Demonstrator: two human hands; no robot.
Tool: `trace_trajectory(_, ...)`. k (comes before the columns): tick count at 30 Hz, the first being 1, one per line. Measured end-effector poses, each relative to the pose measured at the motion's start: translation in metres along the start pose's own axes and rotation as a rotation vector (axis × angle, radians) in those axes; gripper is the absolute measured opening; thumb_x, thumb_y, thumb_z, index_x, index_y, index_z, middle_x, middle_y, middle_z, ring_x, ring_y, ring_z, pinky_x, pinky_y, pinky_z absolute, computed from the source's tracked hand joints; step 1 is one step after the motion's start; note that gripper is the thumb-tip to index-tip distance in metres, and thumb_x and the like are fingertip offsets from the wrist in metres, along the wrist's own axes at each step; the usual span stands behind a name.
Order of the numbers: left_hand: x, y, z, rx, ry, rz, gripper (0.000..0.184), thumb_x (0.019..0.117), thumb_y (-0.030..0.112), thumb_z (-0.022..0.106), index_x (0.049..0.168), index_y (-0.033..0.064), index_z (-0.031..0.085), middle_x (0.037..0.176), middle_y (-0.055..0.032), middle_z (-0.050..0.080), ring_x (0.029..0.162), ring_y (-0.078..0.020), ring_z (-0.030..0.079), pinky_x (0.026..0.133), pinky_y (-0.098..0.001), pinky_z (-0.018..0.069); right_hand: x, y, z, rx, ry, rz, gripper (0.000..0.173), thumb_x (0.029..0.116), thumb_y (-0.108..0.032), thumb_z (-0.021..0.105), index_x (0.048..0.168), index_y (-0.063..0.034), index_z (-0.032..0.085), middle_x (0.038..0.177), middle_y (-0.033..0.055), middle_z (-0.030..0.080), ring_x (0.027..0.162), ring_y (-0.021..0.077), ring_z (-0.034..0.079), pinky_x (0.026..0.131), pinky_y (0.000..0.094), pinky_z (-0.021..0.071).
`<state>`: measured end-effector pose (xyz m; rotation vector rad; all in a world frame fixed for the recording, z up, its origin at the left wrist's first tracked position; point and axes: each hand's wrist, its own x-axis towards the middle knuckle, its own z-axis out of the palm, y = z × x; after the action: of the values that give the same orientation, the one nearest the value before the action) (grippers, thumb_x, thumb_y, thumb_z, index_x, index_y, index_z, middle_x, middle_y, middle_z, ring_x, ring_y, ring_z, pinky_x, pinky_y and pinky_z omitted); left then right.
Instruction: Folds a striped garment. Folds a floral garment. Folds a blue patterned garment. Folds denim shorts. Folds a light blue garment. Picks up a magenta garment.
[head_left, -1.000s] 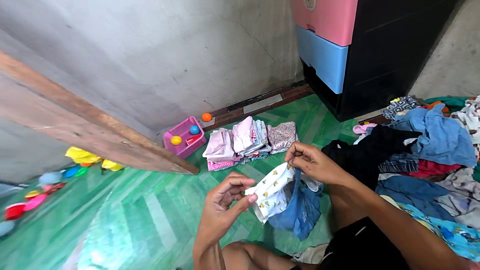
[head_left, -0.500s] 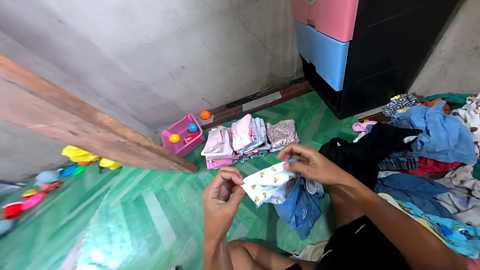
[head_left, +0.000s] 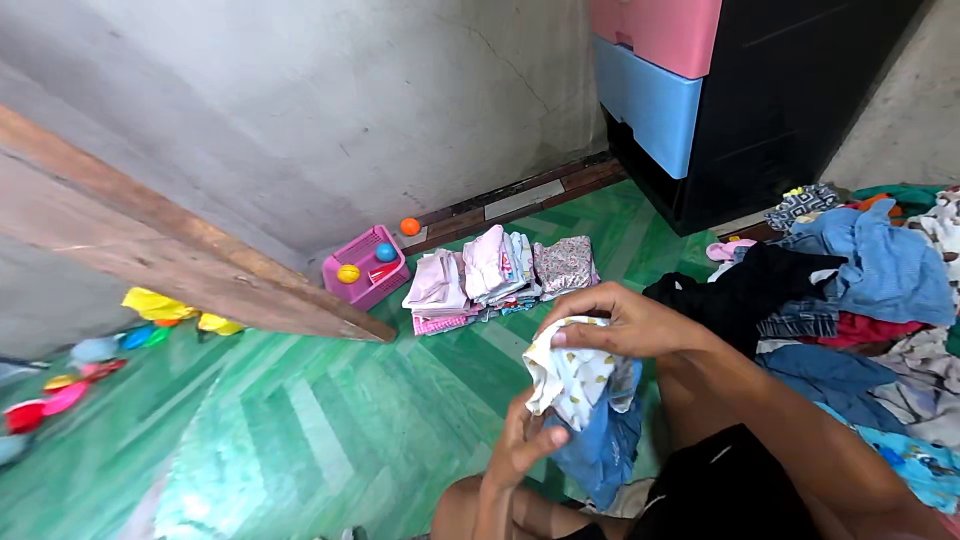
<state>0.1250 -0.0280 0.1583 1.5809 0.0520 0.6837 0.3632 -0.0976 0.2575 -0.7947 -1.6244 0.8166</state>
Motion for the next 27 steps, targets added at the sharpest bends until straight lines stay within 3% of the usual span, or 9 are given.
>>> trace_trajectory(4, -0.01, -0.013, 0.0, 0.099, -0.124, -0.079, 0.03, 0.0911, 0.021, 0.077, 0.12, 0.0173, 0.072, 0.113, 0.006, 0.075, 0.104, -0.0043, 0.069, 0.094, -0.0271, 0.0578, -0.004, -0.01, -0.025, -0.086, 0.06, -0.027, 0.018, 0.1024, -0.016, 0.062, 0.104, -0.0028, 0.073, 0.092, -0.0047, 0.072, 0.081, -0.0032, 0.065, 0.073, 0.0153, 0.056)
trace_trajectory(9, -0.031, -0.008, -0.037, 0.479, -0.115, -0.361, 0.026, 0.0843, 0.021, 0.083, 0.103, 0.0048, 0.075, 0.094, 0.0004, 0.077, 0.088, -0.0045, 0.072, 0.084, -0.0276, 0.0609, -0.018, -0.012, -0.054, -0.197, 0.284, -0.066, 0.015, 0.1014, -0.016, 0.063, 0.103, -0.0062, 0.074, 0.088, -0.003, 0.07, 0.073, 0.0015, 0.064, 0.064, 0.0168, 0.0558)
trace_trajectory(13, -0.043, 0.019, -0.098, 0.75, 0.12, -0.379, 0.029, 0.08, 0.034, 0.083, 0.088, 0.0079, 0.074, 0.079, 0.0043, 0.071, 0.073, -0.0007, 0.066, 0.071, -0.024, 0.0573, -0.029, -0.007, -0.073, -0.269, 0.416, -0.038, 0.015, 0.1016, -0.018, 0.062, 0.104, -0.0101, 0.074, 0.098, -0.005, 0.071, 0.081, 0.0012, 0.066, 0.07, 0.0173, 0.0569)
trace_trajectory(16, -0.043, 0.055, -0.119, 0.862, 0.306, -0.379, 0.027, 0.0797, 0.032, 0.08, 0.089, 0.0079, 0.071, 0.077, 0.0058, 0.069, 0.071, 0.002, 0.064, 0.068, -0.0198, 0.0544, -0.032, 0.0, -0.083, -0.313, 0.477, 0.009, 0.014, 0.0999, -0.015, 0.062, 0.105, -0.0106, 0.074, 0.104, -0.0041, 0.07, 0.086, 0.0031, 0.067, 0.074, 0.02, 0.0582)
trace_trajectory(18, -0.046, 0.068, -0.127, 0.885, 0.362, -0.353, 0.027, 0.0788, 0.031, 0.081, 0.092, 0.0083, 0.072, 0.08, 0.0065, 0.069, 0.072, 0.0035, 0.064, 0.069, -0.0173, 0.0533, -0.037, 0.003, -0.085, -0.335, 0.506, 0.065, 0.012, 0.0985, -0.012, 0.063, 0.105, -0.0103, 0.074, 0.099, -0.0052, 0.072, 0.085, 0.0022, 0.067, 0.077, 0.0208, 0.0587)
trace_trajectory(22, -0.076, 0.08, -0.138, 0.705, 0.327, -0.329, 0.023, 0.0775, 0.025, 0.083, 0.092, 0.0149, 0.069, 0.081, 0.0112, 0.07, 0.073, 0.0034, 0.066, 0.069, -0.0161, 0.0555, -0.075, 0.003, -0.081, -0.302, 0.312, 0.153, 0.018, 0.1007, -0.017, 0.061, 0.108, -0.0073, 0.075, 0.098, -0.0073, 0.074, 0.089, -0.0021, 0.067, 0.083, 0.0194, 0.0573)
trace_trajectory(27, -0.113, 0.083, -0.164, 0.5, 0.198, -0.239, 0.022, 0.081, 0.03, 0.082, 0.101, 0.0321, 0.073, 0.09, 0.0166, 0.073, 0.08, 0.0057, 0.068, 0.071, -0.0145, 0.057, -0.101, 0.008, -0.084, -0.102, 0.083, 0.143, 0.019, 0.1037, -0.028, 0.06, 0.11, -0.021, 0.077, 0.101, -0.0158, 0.075, 0.089, -0.006, 0.067, 0.08, 0.0142, 0.0564)
